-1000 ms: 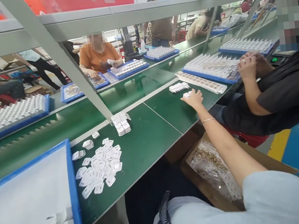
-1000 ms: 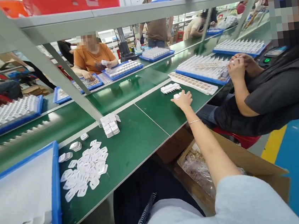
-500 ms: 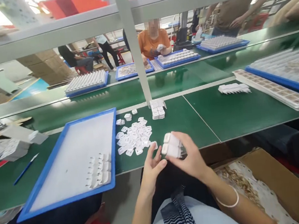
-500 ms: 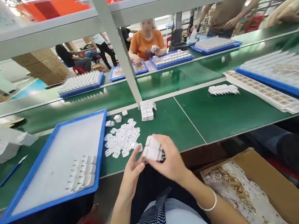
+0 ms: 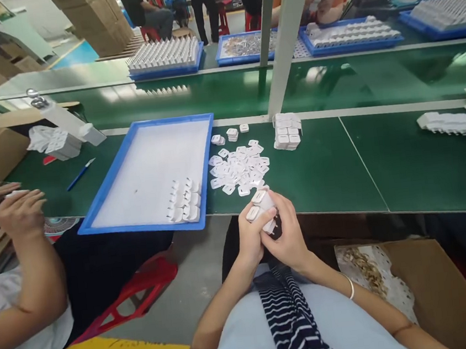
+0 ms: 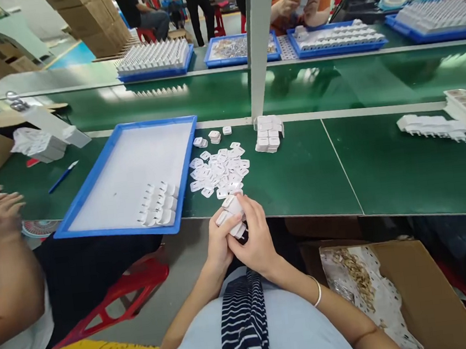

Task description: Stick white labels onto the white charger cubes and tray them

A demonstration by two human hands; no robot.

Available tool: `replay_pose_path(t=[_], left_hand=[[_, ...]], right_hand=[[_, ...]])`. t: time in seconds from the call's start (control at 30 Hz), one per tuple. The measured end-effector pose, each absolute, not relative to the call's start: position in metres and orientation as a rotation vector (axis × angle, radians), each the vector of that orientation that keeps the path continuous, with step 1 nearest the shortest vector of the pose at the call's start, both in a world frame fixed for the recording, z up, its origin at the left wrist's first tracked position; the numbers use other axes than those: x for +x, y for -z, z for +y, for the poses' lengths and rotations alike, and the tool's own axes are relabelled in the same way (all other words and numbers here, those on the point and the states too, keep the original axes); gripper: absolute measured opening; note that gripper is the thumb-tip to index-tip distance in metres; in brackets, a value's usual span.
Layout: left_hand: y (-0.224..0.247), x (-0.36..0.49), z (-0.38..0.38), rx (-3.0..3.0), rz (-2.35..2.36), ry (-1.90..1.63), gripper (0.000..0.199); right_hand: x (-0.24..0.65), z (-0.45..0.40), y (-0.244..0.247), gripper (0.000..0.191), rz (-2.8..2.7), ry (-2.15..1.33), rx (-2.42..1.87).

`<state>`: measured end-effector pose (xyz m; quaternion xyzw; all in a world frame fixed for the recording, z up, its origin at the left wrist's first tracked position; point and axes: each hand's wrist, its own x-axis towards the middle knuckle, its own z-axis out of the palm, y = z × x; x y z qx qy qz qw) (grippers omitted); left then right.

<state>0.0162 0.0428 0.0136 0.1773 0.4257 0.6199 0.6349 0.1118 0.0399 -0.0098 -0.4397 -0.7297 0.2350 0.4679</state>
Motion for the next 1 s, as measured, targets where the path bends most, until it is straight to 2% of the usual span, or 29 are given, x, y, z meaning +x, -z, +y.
replay_pose_path(t=[0.3, 0.43, 0.57, 0.63, 0.77, 0.83, 1.0], left_hand=[[-0.013, 0.019, 0.045, 0.326, 0.979, -1.42, 0.029], [-0.013, 0.022, 0.048, 0.338, 1.03, -1.442, 0.032], [-0.012, 0.01, 0.057, 0.518, 0.997, -1.463, 0.043], [-0.012, 0.001, 0.06, 0.661, 0.971, -1.445, 0.046], [-0.016, -0.016, 0.059, 0.795, 0.856, -1.395, 0.048], [-0.017, -0.022, 0.057, 0.696, 0.769, -1.313, 0.048], [-0.013, -0.028, 0.054, 0.542, 0.663, -1.072, 0.051]], right_hand=[[0.111, 0.048, 0.014, 0.075, -1.761, -0.471, -1.159], [0.115, 0.049, 0.009, 0.082, -1.854, -0.502, -1.101], [0.133, 0.052, -0.003, 0.084, -1.923, -0.675, -0.946], [0.143, 0.057, -0.008, 0.076, -1.904, -0.782, -0.834], [0.156, 0.069, -0.014, 0.033, -1.557, -1.054, -0.794], [0.157, 0.076, -0.015, 0.021, -1.336, -1.252, -0.818], [0.154, 0.085, -0.018, 0.029, -1.218, -1.637, -0.764]])
